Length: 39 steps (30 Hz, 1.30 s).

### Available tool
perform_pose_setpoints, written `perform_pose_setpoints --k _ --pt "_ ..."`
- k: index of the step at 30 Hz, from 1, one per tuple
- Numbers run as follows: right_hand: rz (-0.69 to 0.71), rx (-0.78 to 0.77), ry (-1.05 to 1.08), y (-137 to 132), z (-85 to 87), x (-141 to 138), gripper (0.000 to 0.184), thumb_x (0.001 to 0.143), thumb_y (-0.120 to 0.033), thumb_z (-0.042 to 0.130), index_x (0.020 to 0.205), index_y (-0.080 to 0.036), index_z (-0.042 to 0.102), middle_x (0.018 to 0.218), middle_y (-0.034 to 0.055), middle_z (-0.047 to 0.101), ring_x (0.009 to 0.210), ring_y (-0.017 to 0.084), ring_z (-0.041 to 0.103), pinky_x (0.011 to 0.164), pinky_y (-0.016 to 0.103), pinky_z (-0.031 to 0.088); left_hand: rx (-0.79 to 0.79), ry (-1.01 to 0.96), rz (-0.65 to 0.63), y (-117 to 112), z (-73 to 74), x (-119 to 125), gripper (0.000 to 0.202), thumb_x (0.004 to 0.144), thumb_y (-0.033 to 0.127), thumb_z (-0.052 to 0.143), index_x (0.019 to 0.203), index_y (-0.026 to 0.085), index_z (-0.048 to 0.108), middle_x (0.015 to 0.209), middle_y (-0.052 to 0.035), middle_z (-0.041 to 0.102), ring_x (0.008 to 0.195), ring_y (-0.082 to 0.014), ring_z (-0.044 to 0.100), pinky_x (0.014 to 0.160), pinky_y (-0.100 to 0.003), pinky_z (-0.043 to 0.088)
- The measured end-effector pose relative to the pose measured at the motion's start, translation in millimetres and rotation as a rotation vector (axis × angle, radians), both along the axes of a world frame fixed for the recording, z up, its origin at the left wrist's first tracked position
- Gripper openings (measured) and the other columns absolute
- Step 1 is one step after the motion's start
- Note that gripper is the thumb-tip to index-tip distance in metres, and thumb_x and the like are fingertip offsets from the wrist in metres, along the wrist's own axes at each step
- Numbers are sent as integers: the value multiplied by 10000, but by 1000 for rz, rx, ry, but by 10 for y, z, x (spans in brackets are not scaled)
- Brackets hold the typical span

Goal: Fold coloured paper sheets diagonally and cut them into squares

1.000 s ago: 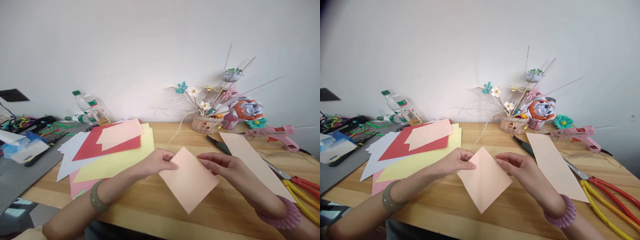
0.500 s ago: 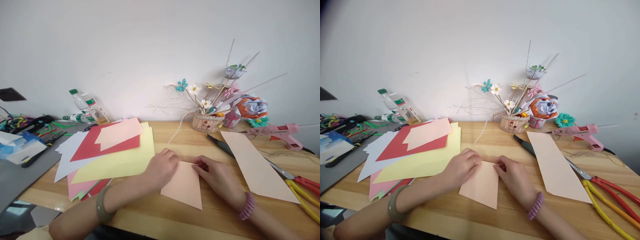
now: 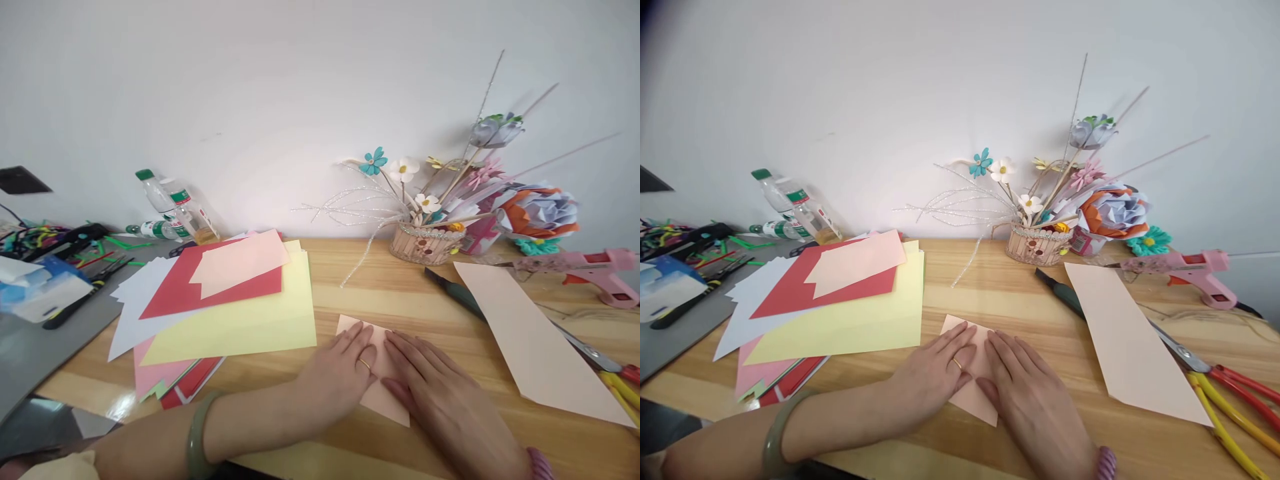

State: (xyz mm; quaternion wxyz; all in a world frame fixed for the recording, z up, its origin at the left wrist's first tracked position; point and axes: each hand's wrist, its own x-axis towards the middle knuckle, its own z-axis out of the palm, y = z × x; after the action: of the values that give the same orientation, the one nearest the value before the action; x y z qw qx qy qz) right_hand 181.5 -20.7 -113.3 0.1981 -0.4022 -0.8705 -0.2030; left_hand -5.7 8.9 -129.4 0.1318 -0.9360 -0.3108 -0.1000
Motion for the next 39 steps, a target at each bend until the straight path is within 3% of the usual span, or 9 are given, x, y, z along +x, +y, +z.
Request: perform_pose_setpoints --k 8,10,13,16,21,27,30,33,39 --pt "28 44 -93 29 0 40 398 942 -174 271 1087 -23 609 1096 177 650 1001 242 613 833 382 504 -62 99 -33 -9 128 5 348 962 193 328 1256 70 470 1378 -136 437 1280 -232 405 989 -368 394" --pt "25 47 -103 22 -4 42 390 942 -193 290 1077 -26 616 1102 183 647 1000 251 614 836 390 503 -46 91 6 2 129 -2 370 965 281 367 1219 42 492 1349 -187 454 1274 -268 408 982 -375 400" --pt "24 47 -121 9 -2 39 394 937 -203 305 1061 9 613 1089 224 640 967 284 626 812 426 512 -78 124 76 24 136 -6 593 904 510 425 1184 -6 511 1316 -272 446 1258 -318 415 955 -370 426" --pt "19 41 -134 19 19 29 409 934 -193 287 1065 43 594 1064 255 638 929 314 637 773 464 525 -104 129 141 35 134 4 737 850 600 439 1216 -38 489 1302 -293 443 1258 -326 408 967 -367 424" --pt "68 -12 -137 133 91 -31 530 926 -369 357 1156 82 513 1082 259 625 1060 356 559 854 516 485 -148 123 163 45 120 -1 781 843 585 473 1290 -52 411 1335 -290 399 1281 -339 363 1023 -407 367" --pt "150 -90 -120 256 132 -84 716 867 -571 414 1265 24 425 1178 205 595 1166 309 486 955 518 408 -261 85 203 73 119 -35 895 803 650 468 1354 -39 320 1390 -259 341 1299 -320 343 1037 -393 355" --pt "126 -115 -106 225 100 34 759 839 -615 425 1267 12 420 1154 206 606 1151 306 502 955 534 391 -265 101 200 70 126 -37 890 818 639 455 1336 -74 332 1388 -285 315 1305 -334 326 1038 -413 342" --pt "59 -142 -82 133 61 204 744 820 -618 453 1266 -23 426 1178 206 590 1153 300 503 980 550 349 -240 122 183 60 162 -38 842 858 607 409 1311 -101 354 1367 -306 332 1310 -352 313 1039 -508 302" --pt "-108 -260 18 -31 69 332 730 775 -610 516 1284 -96 411 1223 176 563 1169 297 488 1034 569 274 -247 157 157 41 244 -40 748 882 571 391 1295 -53 411 1356 -288 372 1318 -353 303 1012 -606 277"
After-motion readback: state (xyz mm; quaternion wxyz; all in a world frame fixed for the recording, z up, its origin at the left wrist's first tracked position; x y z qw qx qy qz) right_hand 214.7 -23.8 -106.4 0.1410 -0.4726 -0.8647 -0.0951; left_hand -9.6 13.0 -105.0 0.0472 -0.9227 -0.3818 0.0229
